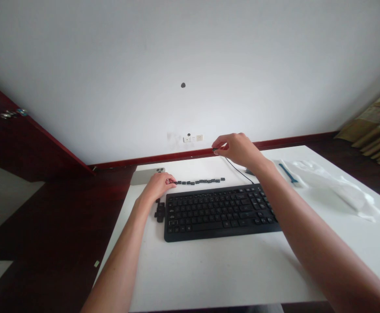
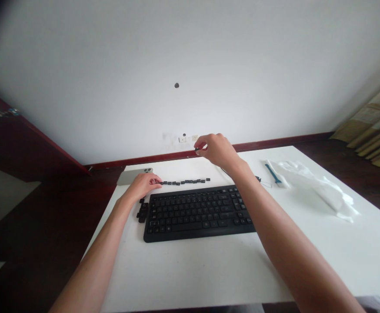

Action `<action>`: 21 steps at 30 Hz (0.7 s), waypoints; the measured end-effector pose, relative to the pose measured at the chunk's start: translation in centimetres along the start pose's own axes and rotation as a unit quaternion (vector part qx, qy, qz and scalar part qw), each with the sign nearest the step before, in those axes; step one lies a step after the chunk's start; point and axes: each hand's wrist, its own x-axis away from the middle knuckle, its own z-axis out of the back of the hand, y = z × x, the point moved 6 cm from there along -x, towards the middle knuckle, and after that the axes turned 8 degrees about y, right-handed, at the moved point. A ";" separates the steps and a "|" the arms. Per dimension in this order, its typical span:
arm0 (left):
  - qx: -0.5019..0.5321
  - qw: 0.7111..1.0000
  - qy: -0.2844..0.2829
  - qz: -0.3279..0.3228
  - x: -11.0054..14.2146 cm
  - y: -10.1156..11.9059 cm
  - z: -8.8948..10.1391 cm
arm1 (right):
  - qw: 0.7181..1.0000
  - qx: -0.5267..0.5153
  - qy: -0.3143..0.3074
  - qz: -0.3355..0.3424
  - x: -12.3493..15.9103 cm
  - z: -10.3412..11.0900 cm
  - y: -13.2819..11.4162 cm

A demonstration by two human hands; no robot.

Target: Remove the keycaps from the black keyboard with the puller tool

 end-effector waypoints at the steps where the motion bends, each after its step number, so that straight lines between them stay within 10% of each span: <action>1: -0.004 1.000 0.003 -0.002 0.0 0.0 0.2 | 1.000 0.002 -0.001 0.000 0.0 0.0 0.0; 7: -0.033 0.997 0.059 -0.041 -2.5 -0.4 1.5 | 1.000 -0.001 -0.004 -0.014 0.1 0.4 -0.4; 21: -0.079 0.996 -0.010 -0.030 -7.5 -2.2 -0.3 | 0.999 0.021 -0.037 -0.017 0.4 0.3 -0.7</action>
